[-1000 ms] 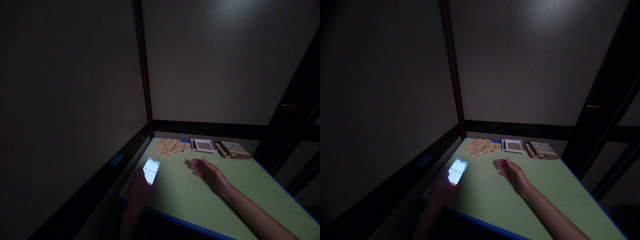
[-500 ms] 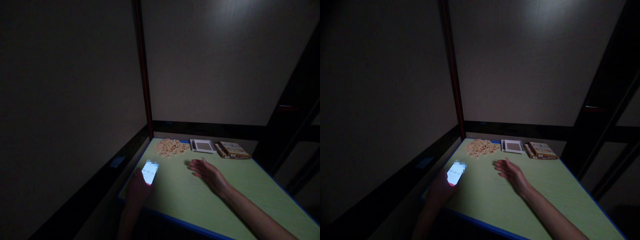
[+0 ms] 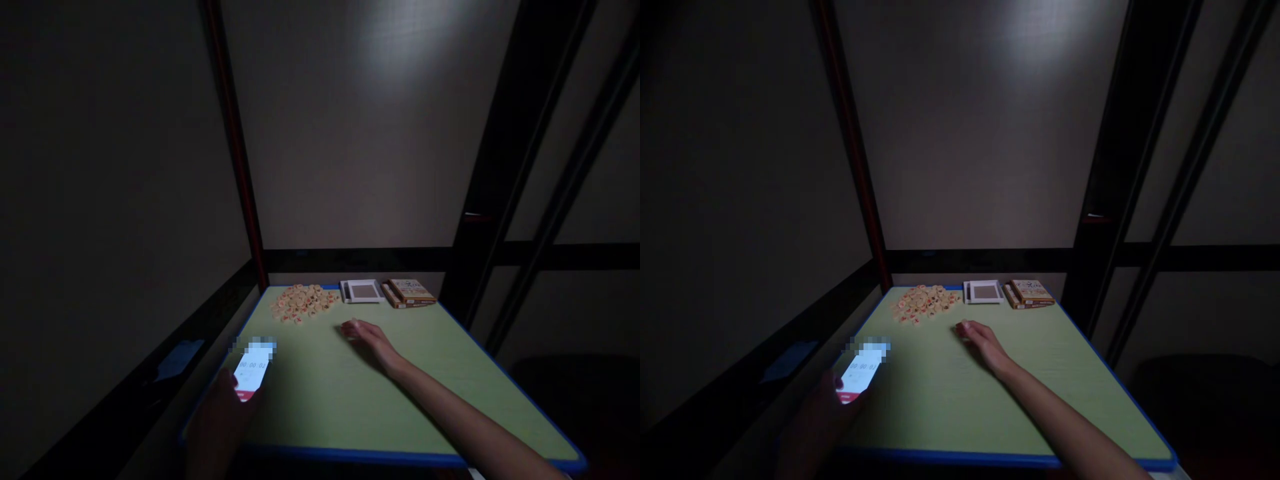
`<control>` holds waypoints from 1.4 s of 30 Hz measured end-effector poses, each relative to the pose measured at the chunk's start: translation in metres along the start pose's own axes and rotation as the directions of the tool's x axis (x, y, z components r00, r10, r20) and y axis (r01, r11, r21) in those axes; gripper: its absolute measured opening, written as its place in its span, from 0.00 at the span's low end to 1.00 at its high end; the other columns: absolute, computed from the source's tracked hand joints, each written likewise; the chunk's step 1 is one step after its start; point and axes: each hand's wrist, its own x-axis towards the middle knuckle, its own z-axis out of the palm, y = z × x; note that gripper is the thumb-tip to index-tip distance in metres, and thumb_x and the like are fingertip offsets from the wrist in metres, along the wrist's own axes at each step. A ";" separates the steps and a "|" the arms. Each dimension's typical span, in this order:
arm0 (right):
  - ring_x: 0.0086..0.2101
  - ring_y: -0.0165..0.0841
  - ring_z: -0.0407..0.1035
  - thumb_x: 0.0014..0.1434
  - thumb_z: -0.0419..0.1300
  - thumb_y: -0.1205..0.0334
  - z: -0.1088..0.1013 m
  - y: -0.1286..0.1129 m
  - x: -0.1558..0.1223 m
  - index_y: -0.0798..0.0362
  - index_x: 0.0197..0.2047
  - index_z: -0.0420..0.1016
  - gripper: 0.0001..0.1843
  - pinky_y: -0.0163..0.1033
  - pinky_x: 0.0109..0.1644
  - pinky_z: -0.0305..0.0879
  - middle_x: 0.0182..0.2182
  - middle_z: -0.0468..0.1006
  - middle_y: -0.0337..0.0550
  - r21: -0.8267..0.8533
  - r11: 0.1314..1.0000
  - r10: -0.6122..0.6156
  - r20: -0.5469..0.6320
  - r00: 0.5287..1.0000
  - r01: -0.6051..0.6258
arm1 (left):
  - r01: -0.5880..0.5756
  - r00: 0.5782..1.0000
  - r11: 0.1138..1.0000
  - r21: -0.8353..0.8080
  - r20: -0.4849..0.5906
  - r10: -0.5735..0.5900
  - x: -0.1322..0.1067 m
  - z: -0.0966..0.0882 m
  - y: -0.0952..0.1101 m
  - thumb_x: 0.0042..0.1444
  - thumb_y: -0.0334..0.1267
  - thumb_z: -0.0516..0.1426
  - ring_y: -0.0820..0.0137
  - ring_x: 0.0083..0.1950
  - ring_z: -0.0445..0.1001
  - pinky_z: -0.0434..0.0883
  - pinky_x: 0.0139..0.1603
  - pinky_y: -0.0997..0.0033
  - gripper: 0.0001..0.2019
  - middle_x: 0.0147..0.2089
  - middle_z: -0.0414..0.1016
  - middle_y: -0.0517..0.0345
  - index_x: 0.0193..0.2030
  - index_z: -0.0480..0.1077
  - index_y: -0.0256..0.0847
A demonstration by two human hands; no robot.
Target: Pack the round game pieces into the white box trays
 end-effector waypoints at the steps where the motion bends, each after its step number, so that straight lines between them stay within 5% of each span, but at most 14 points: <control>1: 0.47 0.45 0.73 0.48 0.64 0.32 0.000 0.000 0.000 0.54 0.41 0.81 0.33 0.52 0.57 0.60 0.44 0.82 0.52 -0.026 1.000 -0.010 -0.001 1.000 0.010 | -0.013 1.000 1.000 -0.003 0.021 0.013 0.002 0.002 -0.003 0.52 0.57 0.54 0.53 0.45 0.77 0.71 0.41 0.58 0.21 0.47 0.76 0.43 0.43 0.62 0.42; 9: 0.42 0.44 0.73 0.49 0.60 0.29 -0.001 0.000 0.003 0.55 0.38 0.81 0.35 0.50 0.51 0.63 0.40 0.82 0.51 -0.074 0.997 -0.024 -0.064 0.998 0.019 | -0.131 0.981 0.991 0.033 -0.138 0.134 0.005 0.013 -0.005 0.55 0.56 0.52 0.52 0.53 0.73 0.71 0.51 0.54 0.23 0.54 0.72 0.40 0.48 0.65 0.39; 14: 0.35 0.41 0.72 0.45 0.66 0.35 -0.006 0.008 0.011 0.53 0.32 0.78 0.27 0.47 0.44 0.66 0.31 0.81 0.45 -0.207 0.976 -0.088 -0.113 0.990 0.063 | -0.435 0.867 0.897 0.076 -0.235 0.440 -0.005 0.022 0.060 0.61 0.44 0.53 0.58 0.65 0.64 0.63 0.64 0.58 0.18 0.60 0.70 0.46 0.54 0.66 0.39; 17: 0.34 0.41 0.72 0.46 0.66 0.41 -0.011 0.012 0.014 0.52 0.31 0.78 0.21 0.47 0.44 0.66 0.30 0.80 0.44 -0.285 0.954 -0.137 -0.134 0.982 0.094 | -0.541 0.823 0.829 0.138 -0.116 0.556 0.000 0.032 0.110 0.61 0.33 0.53 0.60 0.60 0.68 0.65 0.60 0.62 0.14 0.55 0.73 0.46 0.53 0.70 0.38; 21: 0.35 0.43 0.73 0.52 0.63 0.46 -0.020 0.012 0.013 0.50 0.34 0.79 0.16 0.49 0.46 0.67 0.32 0.82 0.46 -0.446 0.883 -0.236 -0.148 0.960 0.148 | -0.460 0.872 0.839 0.292 -0.027 0.488 0.025 0.039 0.150 0.60 0.27 0.51 0.55 0.53 0.72 0.69 0.52 0.61 0.14 0.48 0.75 0.38 0.47 0.75 0.32; 26: 0.37 0.45 0.75 0.58 0.57 0.51 -0.020 0.007 0.024 0.50 0.40 0.79 0.14 0.49 0.45 0.69 0.37 0.83 0.48 -0.581 0.785 -0.308 -0.065 0.949 0.215 | -0.382 0.914 0.862 0.335 0.000 0.405 0.050 0.039 0.160 0.57 0.20 0.48 0.56 0.51 0.75 0.71 0.47 0.66 0.18 0.47 0.74 0.35 0.46 0.76 0.29; 29: 0.39 0.44 0.76 0.60 0.54 0.60 -0.009 0.001 0.046 0.51 0.41 0.80 0.13 0.46 0.46 0.68 0.39 0.83 0.49 -0.726 0.635 -0.280 0.103 0.954 0.265 | -0.425 0.898 0.847 0.320 0.033 0.438 0.058 0.039 0.159 0.57 0.18 0.46 0.60 0.51 0.76 0.71 0.48 0.68 0.20 0.47 0.75 0.36 0.47 0.76 0.29; 33: 0.44 0.40 0.74 0.59 0.53 0.69 0.015 -0.005 0.085 0.52 0.42 0.80 0.15 0.39 0.47 0.64 0.43 0.82 0.49 -0.917 0.241 -0.157 0.287 0.945 0.318 | -0.428 0.899 0.847 0.314 0.050 0.435 0.069 0.040 0.158 0.56 0.17 0.46 0.59 0.51 0.76 0.72 0.49 0.67 0.21 0.49 0.75 0.35 0.48 0.75 0.28; 42: 0.49 0.41 0.66 0.62 0.54 0.65 0.039 0.003 0.129 0.54 0.41 0.78 0.10 0.38 0.50 0.59 0.45 0.77 0.51 -0.932 -0.013 -0.073 0.361 0.929 0.361 | -0.447 0.889 0.846 0.289 0.037 0.457 0.074 0.051 0.154 0.58 0.18 0.46 0.62 0.49 0.77 0.72 0.49 0.69 0.20 0.48 0.76 0.38 0.48 0.75 0.30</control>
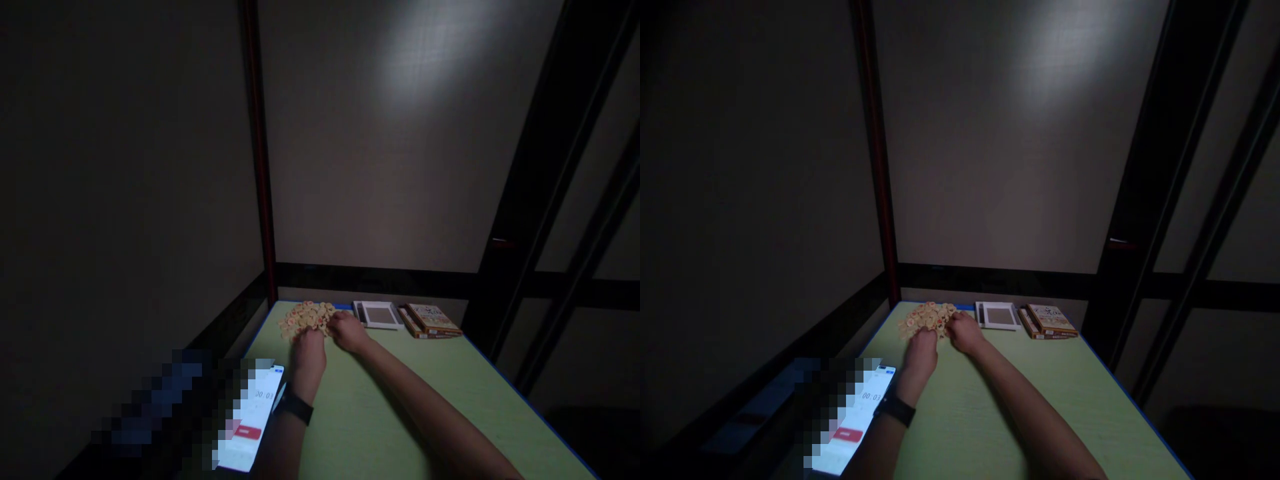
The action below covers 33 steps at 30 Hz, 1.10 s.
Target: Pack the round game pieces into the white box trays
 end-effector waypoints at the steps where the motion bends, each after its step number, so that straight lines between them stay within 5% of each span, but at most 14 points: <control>1: 0.49 0.41 0.66 0.64 0.53 0.64 0.001 -0.001 0.001 0.55 0.42 0.77 0.11 0.39 0.51 0.58 0.45 0.76 0.52 -0.020 1.000 -0.004 0.002 1.000 0.004 | -0.005 1.000 1.000 -0.002 -0.005 0.005 0.000 0.001 0.001 0.59 0.18 0.46 0.61 0.50 0.76 0.72 0.49 0.68 0.20 0.49 0.76 0.38 0.48 0.75 0.30; 6: 0.49 0.42 0.64 0.67 0.49 0.64 0.006 -0.008 -0.001 0.58 0.49 0.74 0.15 0.41 0.53 0.57 0.48 0.75 0.55 -0.084 0.996 -0.013 -0.002 1.000 0.013 | -0.021 0.999 1.000 0.007 -0.030 0.021 -0.002 0.002 0.008 0.59 0.20 0.47 0.57 0.54 0.74 0.72 0.51 0.62 0.19 0.49 0.75 0.37 0.50 0.75 0.31; 14: 0.47 0.44 0.65 0.67 0.49 0.67 0.012 -0.007 -0.006 0.58 0.45 0.76 0.14 0.42 0.52 0.58 0.44 0.77 0.55 -0.034 0.999 -0.030 -0.061 0.998 0.028 | -0.035 0.999 0.999 0.022 -0.033 0.035 -0.007 0.003 0.012 0.61 0.23 0.49 0.58 0.55 0.72 0.70 0.51 0.62 0.17 0.50 0.75 0.37 0.49 0.75 0.31; 18: 0.47 0.42 0.69 0.67 0.47 0.66 0.016 0.008 -0.014 0.57 0.47 0.76 0.16 0.43 0.53 0.61 0.45 0.79 0.54 0.195 0.980 0.068 -0.198 0.978 -0.028 | -0.064 0.997 0.998 0.024 -0.040 0.065 -0.007 0.005 0.010 0.61 0.24 0.49 0.56 0.57 0.70 0.69 0.53 0.61 0.17 0.52 0.74 0.37 0.51 0.74 0.31; 20: 0.46 0.41 0.71 0.64 0.51 0.63 0.021 0.018 -0.022 0.55 0.46 0.77 0.14 0.44 0.53 0.64 0.44 0.80 0.51 0.481 0.876 0.187 -0.271 0.944 -0.036 | -0.084 0.994 0.996 0.020 -0.064 0.085 -0.006 0.007 0.009 0.60 0.24 0.49 0.57 0.57 0.69 0.69 0.54 0.60 0.17 0.53 0.73 0.38 0.52 0.74 0.32; 24: 0.39 0.40 0.75 0.58 0.60 0.54 0.031 0.035 -0.040 0.53 0.42 0.77 0.14 0.47 0.46 0.71 0.38 0.81 0.47 0.917 0.397 0.328 -0.179 0.928 0.037 | -0.103 0.990 0.994 0.019 -0.092 0.105 -0.003 0.014 0.005 0.60 0.23 0.48 0.58 0.57 0.69 0.67 0.56 0.62 0.18 0.52 0.73 0.39 0.53 0.73 0.32; 30: 0.31 0.37 0.76 0.47 0.71 0.50 0.037 0.042 -0.053 0.55 0.40 0.77 0.22 0.49 0.40 0.75 0.32 0.79 0.46 0.999 -0.003 0.345 -0.044 0.938 0.048 | -0.159 0.979 0.987 0.001 -0.131 0.158 0.012 0.018 0.002 0.60 0.23 0.45 0.62 0.59 0.68 0.63 0.61 0.65 0.22 0.56 0.72 0.45 0.57 0.70 0.36; 33: 0.31 0.36 0.75 0.40 0.75 0.52 0.036 0.043 -0.051 0.56 0.38 0.77 0.24 0.49 0.41 0.75 0.29 0.78 0.43 0.997 -0.057 0.336 -0.034 0.941 0.056 | -0.116 0.988 0.993 0.010 -0.098 0.116 0.025 0.012 0.001 0.62 0.26 0.45 0.63 0.59 0.69 0.64 0.60 0.67 0.21 0.56 0.73 0.46 0.57 0.70 0.38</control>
